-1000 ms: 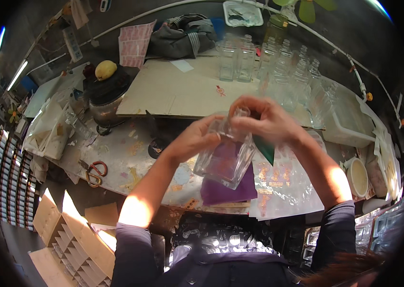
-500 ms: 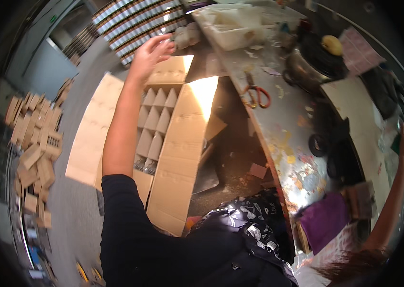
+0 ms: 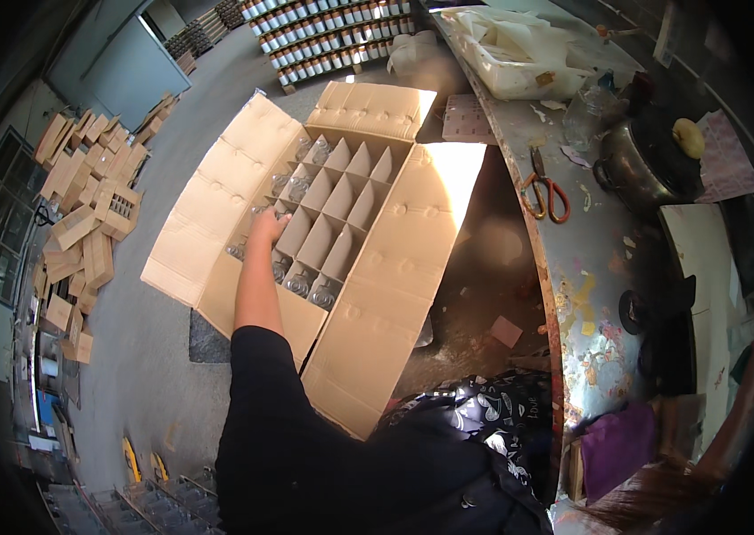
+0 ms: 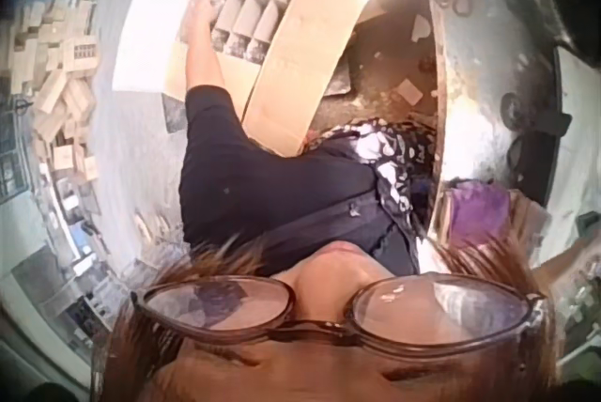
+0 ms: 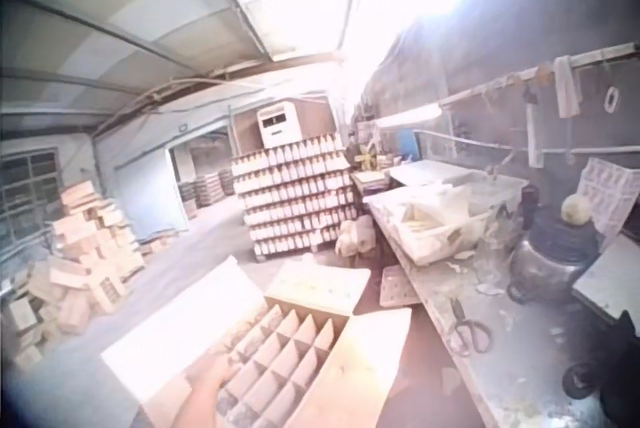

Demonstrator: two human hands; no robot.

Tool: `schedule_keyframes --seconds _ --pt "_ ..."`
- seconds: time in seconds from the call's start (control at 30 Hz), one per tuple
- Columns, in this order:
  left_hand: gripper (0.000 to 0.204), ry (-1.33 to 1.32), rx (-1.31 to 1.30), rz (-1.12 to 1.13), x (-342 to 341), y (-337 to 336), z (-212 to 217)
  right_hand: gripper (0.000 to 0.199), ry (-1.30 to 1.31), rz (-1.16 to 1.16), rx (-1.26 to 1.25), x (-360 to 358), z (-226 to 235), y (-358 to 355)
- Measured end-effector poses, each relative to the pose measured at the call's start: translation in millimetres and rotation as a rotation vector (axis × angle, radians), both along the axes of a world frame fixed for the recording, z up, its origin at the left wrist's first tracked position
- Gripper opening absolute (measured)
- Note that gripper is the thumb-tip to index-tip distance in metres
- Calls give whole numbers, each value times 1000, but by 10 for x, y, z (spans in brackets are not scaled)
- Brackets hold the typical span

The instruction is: The person applies gold foil stickers to clear glass bottles. They pick up a bottle, place a sticker on it, and smooth it down with a green plastic scraper. The person then places the finished bottle into a cardboard box and repeats the process with a new bottle.

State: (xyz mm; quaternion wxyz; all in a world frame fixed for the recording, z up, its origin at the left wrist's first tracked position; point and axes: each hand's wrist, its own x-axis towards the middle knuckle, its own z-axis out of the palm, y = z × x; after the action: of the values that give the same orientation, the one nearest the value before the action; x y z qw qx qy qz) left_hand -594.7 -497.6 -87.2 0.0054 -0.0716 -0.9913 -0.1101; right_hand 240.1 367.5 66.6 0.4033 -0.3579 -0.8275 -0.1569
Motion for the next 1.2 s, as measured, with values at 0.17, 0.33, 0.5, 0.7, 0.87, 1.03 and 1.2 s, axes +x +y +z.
schedule_keyframes --seconds 0.17,0.33,0.5,0.7,0.87,1.03,1.2 --pt "41 107 -63 5 121 -131 357 35 296 180 -723 -956 -180 -1915" --pt "40 399 -8 -180 498 361 1509 31 277 269 -850 -1245 -16 -2777" --pt "38 513 495 -602 1051 1123 2784 28 307 441 -1070 -1901 164 -3661" --pt "38 -372 933 -1140 2172 2840 3098 50 247 864 -1224 -2576 349 -4202" --pt "37 -1118 989 -1277 3710 4503 2313 48 732 1399 -1495 -2330 -241 -4156" --pt "44 -1232 456 -1318 4704 5309 1842 45 1032 944 -1829 -1509 -191 -4174" --pt "48 -1364 543 -1360 5095 5498 1336 46 1241 837 -1698 -841 -97 -4294"
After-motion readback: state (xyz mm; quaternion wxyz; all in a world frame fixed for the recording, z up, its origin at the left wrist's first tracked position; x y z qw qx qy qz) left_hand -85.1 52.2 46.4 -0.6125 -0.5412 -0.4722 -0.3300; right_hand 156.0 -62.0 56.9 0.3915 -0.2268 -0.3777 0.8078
